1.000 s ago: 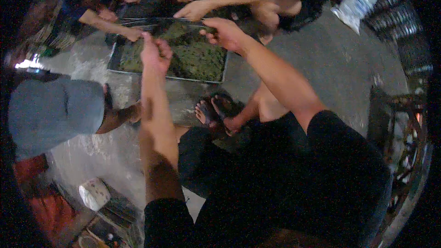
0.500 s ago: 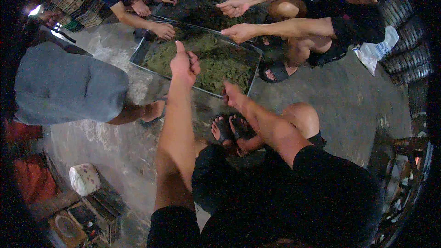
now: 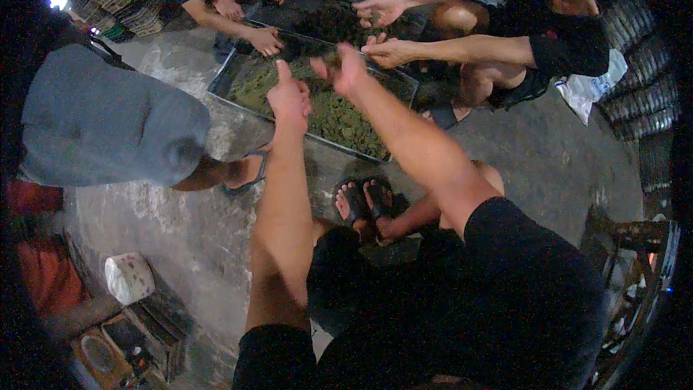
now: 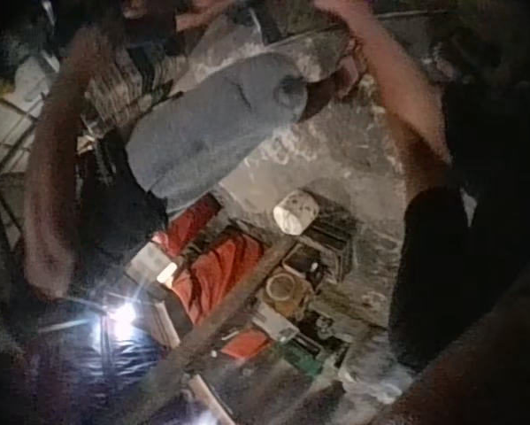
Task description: The person sits on the floor and sorts through a large tray of dried green herbs, picking out small pieces by hand and placing them into a smaller tray. The task is performed continuously with both hands.
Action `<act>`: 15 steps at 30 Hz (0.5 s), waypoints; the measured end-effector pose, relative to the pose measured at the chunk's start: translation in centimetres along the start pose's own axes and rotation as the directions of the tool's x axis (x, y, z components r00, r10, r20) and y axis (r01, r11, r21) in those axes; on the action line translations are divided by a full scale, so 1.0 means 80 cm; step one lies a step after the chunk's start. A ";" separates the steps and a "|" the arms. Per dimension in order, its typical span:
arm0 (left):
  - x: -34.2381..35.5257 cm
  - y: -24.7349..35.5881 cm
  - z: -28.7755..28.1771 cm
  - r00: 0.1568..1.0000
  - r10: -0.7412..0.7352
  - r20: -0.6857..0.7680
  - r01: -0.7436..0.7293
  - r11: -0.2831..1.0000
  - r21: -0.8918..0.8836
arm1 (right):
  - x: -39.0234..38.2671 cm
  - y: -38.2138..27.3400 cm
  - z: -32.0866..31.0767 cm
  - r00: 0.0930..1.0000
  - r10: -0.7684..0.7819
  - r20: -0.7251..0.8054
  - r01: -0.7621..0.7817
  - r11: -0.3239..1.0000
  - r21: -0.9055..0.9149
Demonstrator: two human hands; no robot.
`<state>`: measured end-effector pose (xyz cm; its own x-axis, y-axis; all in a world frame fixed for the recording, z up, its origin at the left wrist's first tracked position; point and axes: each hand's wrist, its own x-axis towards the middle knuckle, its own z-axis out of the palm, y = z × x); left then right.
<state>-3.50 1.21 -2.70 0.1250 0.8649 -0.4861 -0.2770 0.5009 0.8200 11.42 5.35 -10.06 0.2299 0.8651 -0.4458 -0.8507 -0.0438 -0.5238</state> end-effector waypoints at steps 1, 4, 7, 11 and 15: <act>0.002 -0.001 0.000 0.999 0.043 0.010 -0.044 0.992 0.116 | -0.002 -0.023 0.029 0.998 -0.038 0.043 0.039 0.999 -0.026; 0.021 -0.031 0.010 0.973 0.193 0.130 -0.221 0.942 0.251 | -0.013 -0.055 0.048 0.988 0.044 0.151 0.007 0.947 -0.321; 0.014 -0.040 0.007 0.831 0.502 0.238 -0.501 0.492 0.712 | -0.060 -0.007 0.024 0.993 0.056 0.108 -0.002 0.895 -0.445; 0.003 -0.055 0.003 0.745 0.554 0.371 -0.570 0.241 0.785 | -0.099 -0.002 -0.016 0.995 0.095 -0.004 -0.093 0.959 -0.267; -0.014 -0.047 0.014 0.762 0.508 0.403 -0.571 0.232 0.788 | -0.113 0.014 -0.051 0.991 0.127 -0.038 -0.133 0.967 -0.218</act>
<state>-1.50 -1.64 -4.88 0.3383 0.9260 0.1677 0.6150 -0.3524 0.7054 10.32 -4.58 -9.59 0.1378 0.8326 -0.5364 -0.7498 -0.2662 -0.6058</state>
